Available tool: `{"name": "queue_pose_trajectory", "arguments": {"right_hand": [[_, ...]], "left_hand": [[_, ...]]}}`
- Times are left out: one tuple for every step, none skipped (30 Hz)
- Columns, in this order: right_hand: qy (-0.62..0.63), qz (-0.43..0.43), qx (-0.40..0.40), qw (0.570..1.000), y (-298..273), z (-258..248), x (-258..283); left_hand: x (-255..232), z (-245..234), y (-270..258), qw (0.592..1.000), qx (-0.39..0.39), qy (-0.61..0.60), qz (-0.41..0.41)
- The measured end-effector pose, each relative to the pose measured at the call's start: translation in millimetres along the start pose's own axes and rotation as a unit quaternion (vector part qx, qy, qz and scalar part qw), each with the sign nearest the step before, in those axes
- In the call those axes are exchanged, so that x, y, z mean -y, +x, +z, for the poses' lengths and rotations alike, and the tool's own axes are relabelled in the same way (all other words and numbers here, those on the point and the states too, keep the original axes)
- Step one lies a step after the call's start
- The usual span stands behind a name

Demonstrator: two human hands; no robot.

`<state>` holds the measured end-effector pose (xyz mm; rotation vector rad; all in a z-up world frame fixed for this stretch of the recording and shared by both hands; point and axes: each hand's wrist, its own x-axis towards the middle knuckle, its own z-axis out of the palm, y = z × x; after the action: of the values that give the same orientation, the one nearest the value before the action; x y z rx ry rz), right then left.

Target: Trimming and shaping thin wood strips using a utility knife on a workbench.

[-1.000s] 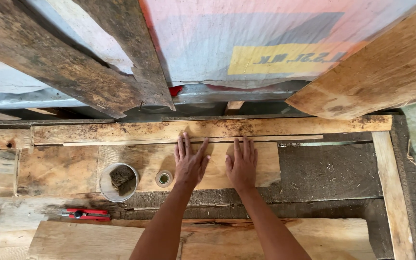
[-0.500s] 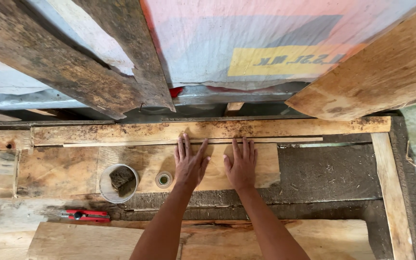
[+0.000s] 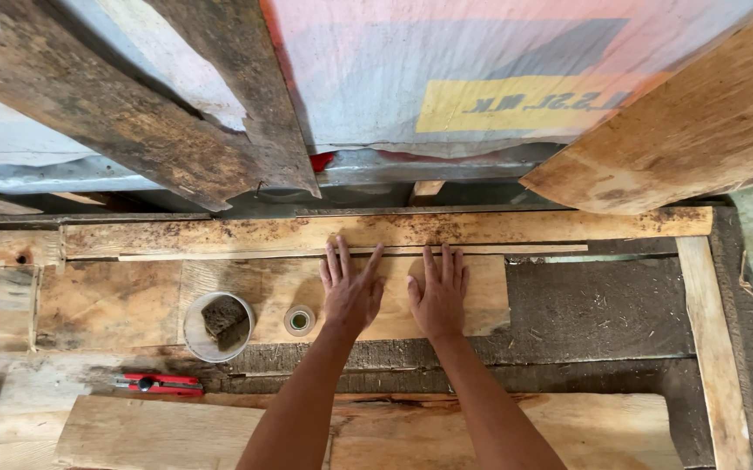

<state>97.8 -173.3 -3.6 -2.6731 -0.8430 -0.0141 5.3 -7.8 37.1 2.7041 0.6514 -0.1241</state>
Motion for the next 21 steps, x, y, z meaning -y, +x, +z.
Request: {"name": "queue_pose_trajectory", "arguments": {"right_hand": [[0.0, -0.001, -0.001, 1.0, 0.3, 0.0, 0.7], [0.002, 0.002, 0.0, 1.0, 1.1, -0.5, 0.1], [0.005, 0.006, 0.0, 1.0, 2.1, -0.8, -0.9], [0.004, 0.007, 0.002, 1.0, 0.9, -0.7, -1.4], [0.006, 0.005, -0.001, 1.0, -0.2, -0.4, -1.9], [0.008, 0.003, -0.004, 1.0, -0.9, 0.4, -1.5], [0.008, 0.003, -0.003, 1.0, -1.7, 0.1, -1.3], [0.008, 0.0, -0.001, 1.0, 0.0, -0.1, -1.4], [0.008, -0.003, 0.002, 1.0, 1.8, -0.5, -1.6], [0.007, -0.002, 0.001, 1.0, 1.6, -0.5, -1.8], [0.003, 0.001, 0.006, 1.0, 1.3, -0.4, -2.1], [-0.001, 0.004, 0.012, 1.0, -1.0, -0.2, -2.1], [-0.001, 0.005, 0.014, 1.0, -2.2, -0.7, -2.3], [-0.003, 0.001, 0.012, 1.0, -0.6, -0.9, -2.2], [-0.004, -0.002, 0.01, 1.0, 1.1, -1.1, -2.1], [-0.004, -0.002, 0.011, 1.0, 0.1, -1.1, -2.3], [0.0, -0.005, 0.008, 1.0, -1.0, -1.0, -2.5], [0.004, -0.008, 0.004, 1.0, -1.3, -0.9, -3.0], [0.004, -0.007, 0.004, 1.0, -1.7, 0.3, -3.7], [-0.001, -0.009, 0.004, 1.0, -1.5, 1.3, -4.5], [-0.005, -0.012, 0.005, 1.0, -1.3, 2.2, -5.3]], "left_hand": [[0.5, -0.9, -0.2, 1.0, -0.002, 0.0, -0.001], [-0.3, -1.5, 1.1, 1.0, 0.005, -0.002, 0.002], [-1.2, -1.9, 2.5, 1.0, 0.012, -0.005, 0.005], [-0.8, -0.1, 2.6, 1.0, 0.014, -0.005, 0.005], [-0.2, 1.8, 2.6, 1.0, 0.023, -0.006, 0.001], [1.3, 3.2, 2.7, 0.999, 0.031, -0.005, -0.003], [2.4, 4.9, 1.7, 0.999, 0.032, -0.005, -0.004], [3.3, 5.9, 3.2, 0.999, 0.032, -0.004, -0.002], [4.2, 6.8, 4.8, 0.999, 0.032, -0.003, 0.001], [4.0, 7.0, 4.4, 0.999, 0.032, -0.003, 0.002], [3.8, 7.3, 4.1, 1.0, 0.026, -0.006, 0.004], [3.8, 8.2, 1.7, 1.0, 0.022, -0.01, 0.004], [3.6, 8.5, 0.5, 1.0, 0.023, -0.01, 0.004], [3.8, 7.9, 1.8, 1.0, 0.02, -0.008, 0.004], [3.9, 7.3, 3.1, 1.0, 0.016, -0.006, 0.004], [3.3, 6.4, 2.3, 1.0, 0.017, -0.006, 0.003], [2.7, 5.7, 1.5, 1.0, 0.014, -0.005, 0.005], [2.0, 4.8, 1.5, 1.0, 0.01, -0.003, 0.007], [1.0, 2.8, 1.3, 1.0, 0.01, -0.002, 0.007], [-0.1, 0.6, 1.5, 1.0, 0.024, -0.006, -0.002], [-1.3, -1.7, 1.8, 0.999, 0.037, -0.01, -0.012]]}}
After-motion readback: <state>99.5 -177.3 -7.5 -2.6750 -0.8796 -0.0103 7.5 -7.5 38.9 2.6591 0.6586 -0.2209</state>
